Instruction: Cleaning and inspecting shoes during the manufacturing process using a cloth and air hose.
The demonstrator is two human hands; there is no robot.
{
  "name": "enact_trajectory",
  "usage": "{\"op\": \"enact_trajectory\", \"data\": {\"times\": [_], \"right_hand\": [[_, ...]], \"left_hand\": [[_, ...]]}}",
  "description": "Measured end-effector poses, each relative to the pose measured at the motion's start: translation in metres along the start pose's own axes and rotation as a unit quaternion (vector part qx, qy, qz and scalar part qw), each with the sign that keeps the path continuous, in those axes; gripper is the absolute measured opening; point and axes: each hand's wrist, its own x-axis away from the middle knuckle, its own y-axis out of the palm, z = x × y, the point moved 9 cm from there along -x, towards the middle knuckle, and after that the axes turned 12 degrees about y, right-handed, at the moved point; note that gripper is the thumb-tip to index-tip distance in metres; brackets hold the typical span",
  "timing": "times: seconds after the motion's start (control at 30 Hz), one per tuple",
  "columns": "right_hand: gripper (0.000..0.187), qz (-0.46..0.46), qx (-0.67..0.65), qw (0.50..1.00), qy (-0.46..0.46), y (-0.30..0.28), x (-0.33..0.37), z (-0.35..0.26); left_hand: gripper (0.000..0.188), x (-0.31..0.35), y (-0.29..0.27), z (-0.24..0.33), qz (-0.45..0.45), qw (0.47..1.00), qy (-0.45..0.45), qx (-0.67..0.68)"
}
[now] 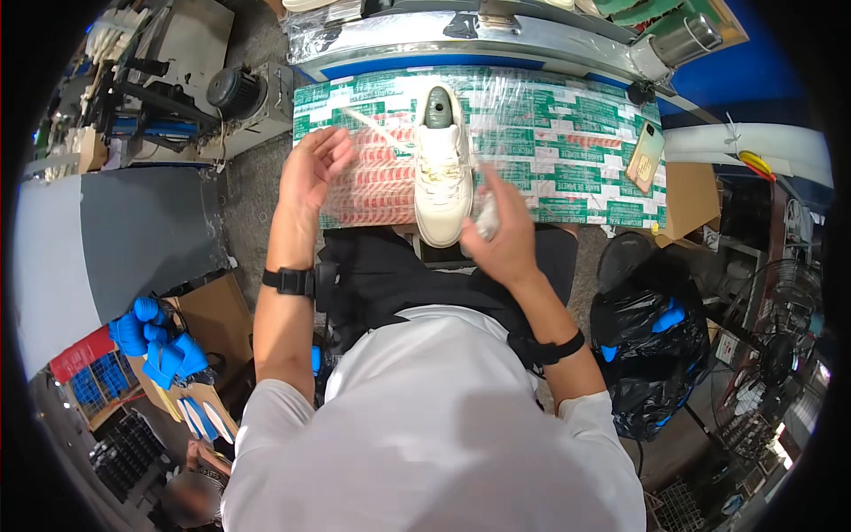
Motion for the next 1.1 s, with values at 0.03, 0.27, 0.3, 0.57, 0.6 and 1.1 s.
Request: {"op": "enact_trajectory", "data": {"times": [0.03,0.27,0.3,0.57,0.6,1.1], "right_hand": [[0.085,-0.024,0.032,0.998,-0.045,0.009,0.004,-0.02],[0.094,-0.023,0.239,0.954,-0.182,0.056,0.0,-0.041],[0.094,-0.029,0.241,0.951,-0.19,0.057,0.001,-0.044],[0.075,-0.103,0.035,0.994,-0.002,0.057,-0.012,-0.056],[0.072,-0.174,-0.045,0.984,0.017,0.065,-0.003,-0.054],[0.081,-0.032,0.205,0.97,-0.124,0.016,-0.003,-0.032]], "left_hand": [[0.055,0.004,0.009,-0.001,-0.001,1.0,-0.002,0.006],[0.065,0.051,0.177,0.02,-0.359,0.771,0.295,-0.435],[0.065,0.04,0.18,0.017,-0.351,0.776,0.298,-0.431],[0.063,0.022,0.189,0.008,-0.396,0.713,0.321,-0.481],[0.062,0.02,0.193,0.005,-0.406,0.717,0.306,-0.477],[0.056,0.023,0.185,-0.005,-0.344,0.77,0.334,-0.421]]}}
